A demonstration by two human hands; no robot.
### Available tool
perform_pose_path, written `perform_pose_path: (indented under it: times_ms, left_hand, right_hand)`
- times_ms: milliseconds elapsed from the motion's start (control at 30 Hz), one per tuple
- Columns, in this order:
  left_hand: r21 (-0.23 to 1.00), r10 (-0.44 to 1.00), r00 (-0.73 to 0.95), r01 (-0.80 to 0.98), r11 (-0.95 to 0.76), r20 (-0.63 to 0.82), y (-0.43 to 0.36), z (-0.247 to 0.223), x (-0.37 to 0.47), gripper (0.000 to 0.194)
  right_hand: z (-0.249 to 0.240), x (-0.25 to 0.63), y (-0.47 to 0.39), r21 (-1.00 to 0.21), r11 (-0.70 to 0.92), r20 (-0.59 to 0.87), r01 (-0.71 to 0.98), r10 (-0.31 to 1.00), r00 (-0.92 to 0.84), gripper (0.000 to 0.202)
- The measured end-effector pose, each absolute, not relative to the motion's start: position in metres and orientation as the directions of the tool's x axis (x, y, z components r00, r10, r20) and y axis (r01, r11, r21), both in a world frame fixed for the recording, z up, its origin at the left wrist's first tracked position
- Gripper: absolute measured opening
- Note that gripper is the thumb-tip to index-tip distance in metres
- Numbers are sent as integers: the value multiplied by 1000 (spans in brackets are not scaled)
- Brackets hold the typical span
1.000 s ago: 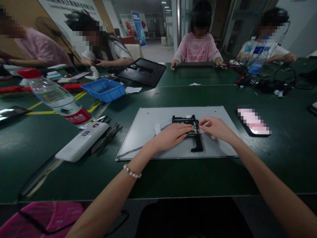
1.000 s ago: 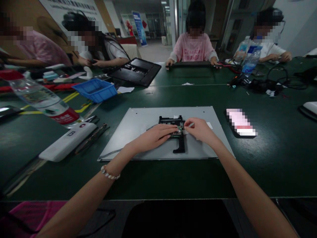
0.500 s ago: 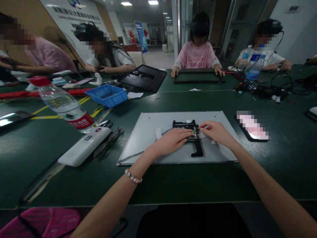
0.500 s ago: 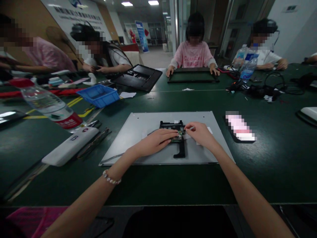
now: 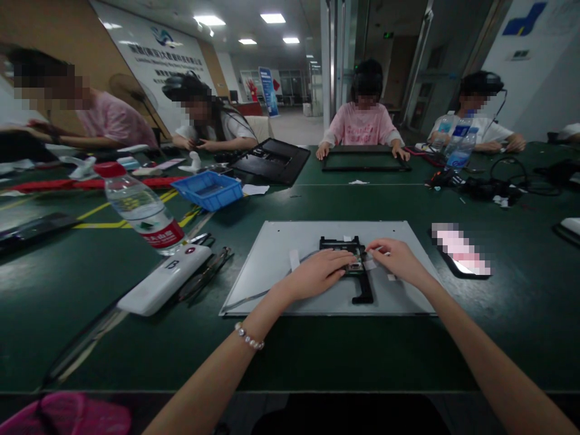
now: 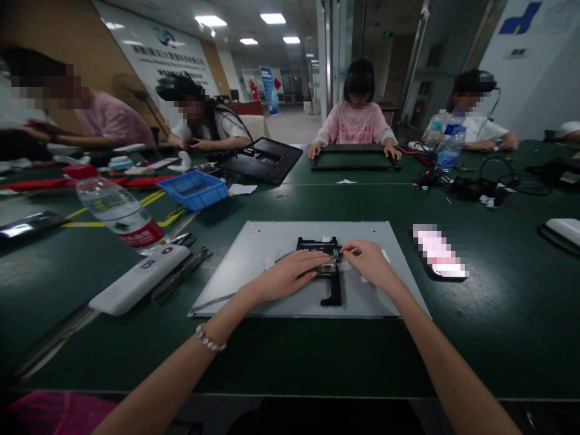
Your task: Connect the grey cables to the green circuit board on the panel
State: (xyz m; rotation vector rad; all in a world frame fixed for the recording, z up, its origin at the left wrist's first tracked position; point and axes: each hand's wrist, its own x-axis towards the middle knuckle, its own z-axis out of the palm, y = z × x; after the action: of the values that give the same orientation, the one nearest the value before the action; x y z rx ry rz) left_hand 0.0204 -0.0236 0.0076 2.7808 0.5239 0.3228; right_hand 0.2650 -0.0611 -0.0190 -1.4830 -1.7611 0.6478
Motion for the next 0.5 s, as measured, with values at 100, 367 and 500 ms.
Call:
perform_pose_path:
  times_ms: [100, 367, 500]
  left_hand:
    - [374, 413, 890, 323, -869, 192, -22, 14, 17, 42]
    - [502, 670, 687, 490, -713, 282, 1, 31, -11, 38]
    - [452, 700, 647, 549, -703, 303, 15, 20, -20, 38]
  right_hand:
    - [-21, 265, -60, -762, 218, 219, 609, 973, -75, 22]
    - [-17, 265, -61, -764, 224, 215, 606, 973, -88, 22]
    - [-15, 265, -62, -766, 234, 220, 599, 971, -98, 21]
